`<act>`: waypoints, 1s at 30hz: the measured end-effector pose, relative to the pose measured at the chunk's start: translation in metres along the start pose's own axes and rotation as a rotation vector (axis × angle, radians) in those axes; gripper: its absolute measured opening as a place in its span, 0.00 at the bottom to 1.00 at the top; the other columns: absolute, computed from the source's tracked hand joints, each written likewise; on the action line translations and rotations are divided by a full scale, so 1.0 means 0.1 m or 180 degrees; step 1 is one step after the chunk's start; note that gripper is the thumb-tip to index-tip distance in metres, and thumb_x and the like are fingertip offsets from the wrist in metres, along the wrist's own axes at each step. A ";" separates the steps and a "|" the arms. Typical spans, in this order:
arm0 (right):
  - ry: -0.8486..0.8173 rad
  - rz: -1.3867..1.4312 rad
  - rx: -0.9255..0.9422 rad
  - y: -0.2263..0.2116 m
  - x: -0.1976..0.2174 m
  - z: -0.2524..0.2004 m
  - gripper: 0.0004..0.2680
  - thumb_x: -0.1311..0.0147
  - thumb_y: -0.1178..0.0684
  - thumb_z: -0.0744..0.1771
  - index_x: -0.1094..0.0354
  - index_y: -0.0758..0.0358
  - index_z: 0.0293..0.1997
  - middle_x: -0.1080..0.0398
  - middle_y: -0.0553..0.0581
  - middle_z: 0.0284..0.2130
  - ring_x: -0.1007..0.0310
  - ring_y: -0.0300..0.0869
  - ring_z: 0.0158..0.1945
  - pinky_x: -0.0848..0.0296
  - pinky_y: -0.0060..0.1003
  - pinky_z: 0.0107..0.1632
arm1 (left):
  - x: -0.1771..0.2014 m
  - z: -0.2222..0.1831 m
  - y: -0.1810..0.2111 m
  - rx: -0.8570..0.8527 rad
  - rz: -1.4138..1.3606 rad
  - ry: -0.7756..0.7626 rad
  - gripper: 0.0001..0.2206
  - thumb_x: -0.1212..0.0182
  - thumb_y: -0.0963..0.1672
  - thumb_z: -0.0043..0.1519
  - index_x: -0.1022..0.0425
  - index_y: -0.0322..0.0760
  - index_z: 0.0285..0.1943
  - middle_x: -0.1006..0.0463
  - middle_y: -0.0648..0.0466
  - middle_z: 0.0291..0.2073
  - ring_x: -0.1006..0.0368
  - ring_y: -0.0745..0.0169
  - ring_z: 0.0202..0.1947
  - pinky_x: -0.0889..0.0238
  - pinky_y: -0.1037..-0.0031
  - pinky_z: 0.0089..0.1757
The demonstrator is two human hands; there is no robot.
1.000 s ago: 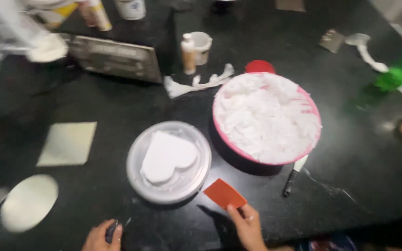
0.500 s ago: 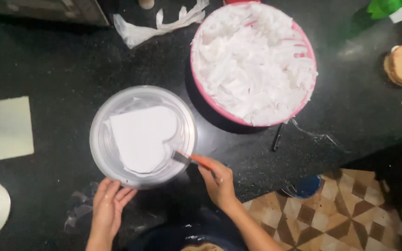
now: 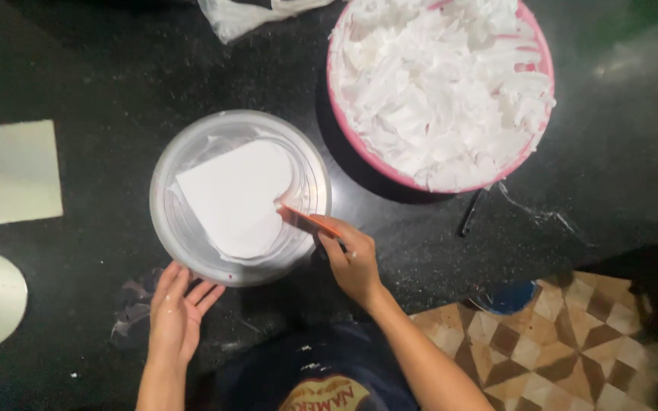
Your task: The person smooths white frosting on a heart-shaped cake using a small orange spatula and a metal offset spatula. They repeatedly rotate the turntable and scrape the sides and top to even the surface. The cake remains on the turntable throughout the clip.
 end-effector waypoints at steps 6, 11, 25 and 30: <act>-0.0026 -0.0023 0.0163 -0.14 -0.02 0.07 0.07 0.47 0.63 0.69 0.26 0.68 0.51 0.21 0.61 0.44 0.19 0.44 0.47 0.23 0.34 0.51 | 0.00 0.03 -0.02 0.0011 -0.0019 -0.0112 0.19 0.52 0.45 0.69 0.39 0.34 0.68 0.28 0.46 0.52 0.26 0.41 0.54 0.30 0.48 0.52; -0.0154 0.0128 -0.0048 -0.14 -0.08 0.10 0.07 0.48 0.62 0.69 0.26 0.69 0.51 0.21 0.62 0.43 0.19 0.45 0.47 0.23 0.35 0.51 | 0.02 0.04 -0.04 0.0031 -0.0022 -0.0078 0.17 0.51 0.45 0.69 0.38 0.35 0.65 0.28 0.47 0.52 0.27 0.40 0.54 0.30 0.46 0.52; -0.0321 -0.0052 0.0376 -0.19 -0.08 0.04 0.09 0.47 0.63 0.69 0.28 0.68 0.54 0.23 0.65 0.48 0.20 0.52 0.51 0.23 0.38 0.53 | -0.11 -0.13 -0.14 0.0124 -0.0133 -0.0223 0.16 0.48 0.46 0.67 0.35 0.39 0.62 0.27 0.47 0.54 0.28 0.38 0.58 0.31 0.48 0.54; -0.0292 -0.0058 0.0183 -0.16 -0.04 0.00 0.09 0.47 0.63 0.69 0.28 0.67 0.55 0.23 0.65 0.48 0.19 0.52 0.50 0.23 0.38 0.52 | -0.18 -0.21 -0.28 0.0210 -0.0131 -0.0313 0.15 0.48 0.47 0.66 0.35 0.40 0.61 0.26 0.46 0.57 0.27 0.38 0.58 0.30 0.52 0.52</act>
Point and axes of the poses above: each hand's wrist, its own z-axis towards the middle knuckle, its own x-axis out of the back of the hand, y = z × x, the point moved 9 cm from there along z, towards the middle knuckle
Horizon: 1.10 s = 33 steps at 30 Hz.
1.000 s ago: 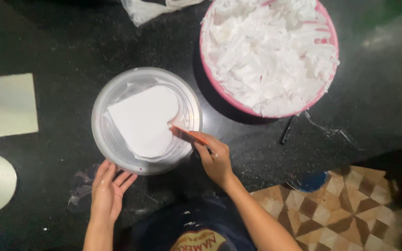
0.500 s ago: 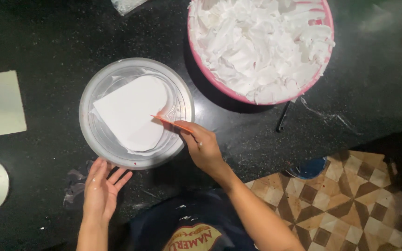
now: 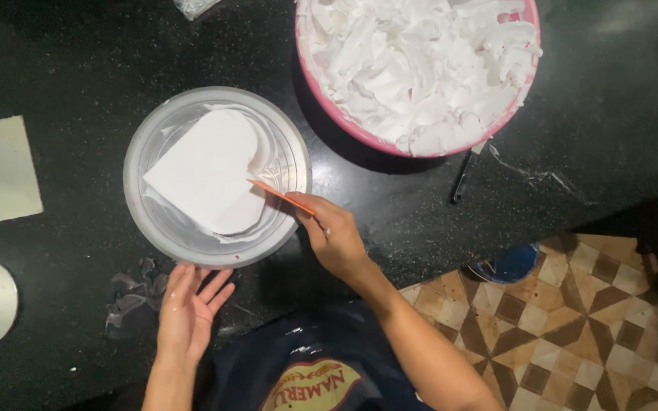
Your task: The person smooths white frosting on a heart-shaped cake using a small orange spatula and a metal offset spatula. They repeatedly rotate the turntable and scrape the sides and top to even the surface. The cake remains on the turntable throughout the clip.
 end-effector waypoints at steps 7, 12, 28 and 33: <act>0.0123 0.0032 0.0027 -0.01 0.06 -0.07 0.09 0.48 0.63 0.69 0.29 0.67 0.55 0.23 0.64 0.47 0.19 0.51 0.50 0.23 0.37 0.52 | -0.11 -0.07 -0.23 0.0316 -0.0058 -0.0117 0.15 0.48 0.47 0.66 0.34 0.42 0.60 0.26 0.46 0.60 0.25 0.41 0.54 0.30 0.57 0.47; 0.0154 0.0060 -0.0046 -0.02 0.09 -0.09 0.10 0.48 0.63 0.69 0.28 0.68 0.56 0.23 0.65 0.48 0.19 0.50 0.50 0.24 0.37 0.53 | -0.17 -0.10 -0.29 0.0465 0.0217 -0.0371 0.15 0.48 0.45 0.64 0.33 0.40 0.60 0.26 0.46 0.61 0.26 0.43 0.55 0.30 0.56 0.48; 0.0194 0.0220 -0.0385 -0.01 0.09 -0.11 0.12 0.49 0.60 0.69 0.31 0.68 0.59 0.23 0.62 0.47 0.20 0.45 0.46 0.21 0.34 0.38 | -0.13 -0.04 -0.12 0.0689 0.0592 -0.0569 0.16 0.50 0.45 0.65 0.33 0.30 0.58 0.21 0.41 0.54 0.25 0.42 0.57 0.31 0.57 0.54; 0.0215 0.0118 -0.0361 -0.01 0.05 -0.11 0.12 0.47 0.59 0.69 0.30 0.68 0.59 0.23 0.62 0.46 0.21 0.44 0.45 0.22 0.34 0.38 | -0.03 0.06 0.07 0.0297 0.0582 -0.0237 0.16 0.51 0.47 0.68 0.35 0.35 0.62 0.25 0.42 0.56 0.26 0.43 0.57 0.30 0.59 0.53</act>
Point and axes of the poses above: each hand's wrist, its own z-axis towards the middle knuckle, its own x-axis out of the back of the hand, y = z × x, the point moved 9 cm from there along z, towards the middle knuckle
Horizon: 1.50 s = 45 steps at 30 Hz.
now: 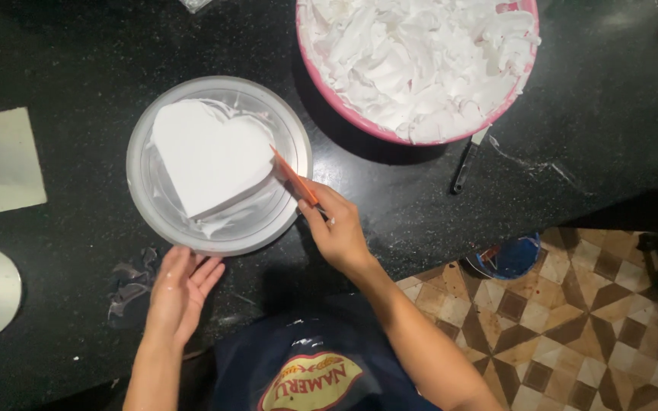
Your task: The person smooths white frosting on a heart-shaped cake using a small orange spatula and a metal offset spatula. They repeatedly rotate the turntable and scrape the sides and top to even the surface. The cake remains on the turntable throughout the clip.
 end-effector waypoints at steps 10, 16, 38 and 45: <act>-0.0166 0.0051 -0.0110 -0.08 -0.14 0.03 0.13 0.46 0.59 0.68 0.30 0.65 0.59 0.23 0.60 0.43 0.22 0.42 0.43 0.23 0.35 0.39 | 0.10 0.09 -0.04 0.0000 -0.0158 -0.0108 0.15 0.52 0.47 0.69 0.35 0.34 0.59 0.24 0.38 0.53 0.24 0.39 0.55 0.29 0.55 0.53; -0.0263 0.0017 0.0265 -0.12 -0.24 -0.07 0.13 0.43 0.61 0.68 0.29 0.67 0.59 0.23 0.60 0.42 0.21 0.42 0.43 0.24 0.35 0.50 | 0.20 0.15 0.07 -0.0250 -0.0512 -0.0028 0.13 0.52 0.46 0.70 0.34 0.36 0.60 0.26 0.43 0.53 0.26 0.42 0.55 0.32 0.54 0.56; -0.0093 0.0471 -0.0318 0.26 0.46 -0.47 0.13 0.43 0.60 0.68 0.28 0.69 0.60 0.22 0.62 0.51 0.23 0.42 0.53 0.28 0.37 0.59 | -0.27 0.03 -0.25 -0.0106 -0.0633 -0.0341 0.16 0.50 0.48 0.68 0.35 0.37 0.61 0.25 0.40 0.57 0.27 0.42 0.57 0.32 0.56 0.54; 0.1572 -0.1879 0.0972 0.71 1.72 -0.04 0.18 0.51 0.69 0.66 0.31 0.66 0.63 0.29 0.66 0.60 0.30 0.55 0.65 0.36 0.47 0.68 | -0.32 0.03 -0.34 0.0158 -0.0508 -0.0429 0.20 0.50 0.48 0.67 0.35 0.32 0.64 0.26 0.38 0.60 0.26 0.43 0.58 0.33 0.57 0.55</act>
Point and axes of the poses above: each hand's wrist, its own z-axis towards the middle knuckle, its own x-axis out of the back of the hand, y = z × x, the point moved 9 cm from there along z, towards the middle knuckle
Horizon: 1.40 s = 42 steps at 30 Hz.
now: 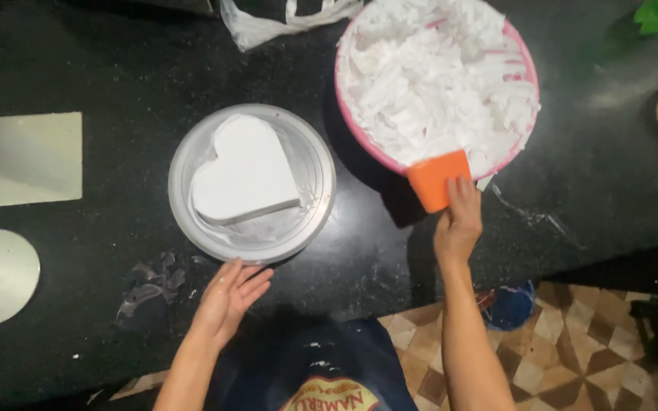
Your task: The person smooths white frosting on a heart-shaped cake using a small orange spatula and a metal offset spatula. They repeatedly rotate the turntable and scrape the sides and top to even the surface. The cake remains on the turntable throughout the clip.
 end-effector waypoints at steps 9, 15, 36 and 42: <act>-0.0251 0.0688 -0.0709 -0.26 0.03 -0.66 0.14 0.50 0.66 0.66 0.27 0.69 0.57 0.25 0.59 0.49 0.27 0.42 0.54 0.31 0.35 0.58 | 0.38 0.17 0.33 -0.0220 -0.0441 0.0242 0.21 0.51 0.48 0.68 0.37 0.30 0.66 0.28 0.40 0.60 0.29 0.45 0.58 0.35 0.55 0.57; -0.0550 0.1800 -0.1537 -0.53 -1.07 -0.43 0.05 0.41 0.58 0.70 0.25 0.71 0.44 0.31 0.45 0.29 0.40 0.28 0.32 0.41 0.28 0.32 | 0.45 0.21 0.51 -0.0207 -0.0301 0.0324 0.21 0.53 0.49 0.69 0.37 0.32 0.67 0.27 0.42 0.60 0.29 0.46 0.58 0.36 0.56 0.59; -0.1142 0.1929 -0.0994 -1.46 -1.32 -0.14 0.12 0.46 0.60 0.68 0.29 0.67 0.59 0.21 0.58 0.45 0.23 0.36 0.47 0.25 0.31 0.51 | 0.35 0.08 0.42 -0.0329 -0.0371 0.0346 0.14 0.51 0.47 0.69 0.35 0.37 0.59 0.26 0.43 0.57 0.28 0.45 0.58 0.35 0.54 0.59; -0.1274 0.2078 -0.0990 -1.54 -1.32 -0.20 0.13 0.46 0.60 0.69 0.30 0.67 0.61 0.22 0.57 0.45 0.24 0.35 0.48 0.26 0.31 0.52 | 0.32 0.08 0.34 -0.0341 -0.0419 0.0263 0.12 0.50 0.46 0.69 0.35 0.37 0.57 0.25 0.44 0.54 0.27 0.46 0.57 0.34 0.54 0.59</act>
Point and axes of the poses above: each hand's wrist, its own z-axis towards the middle knuckle, its own x-axis out of the back of the hand, y = z × x, the point moved 9 cm from there along z, towards the middle knuckle
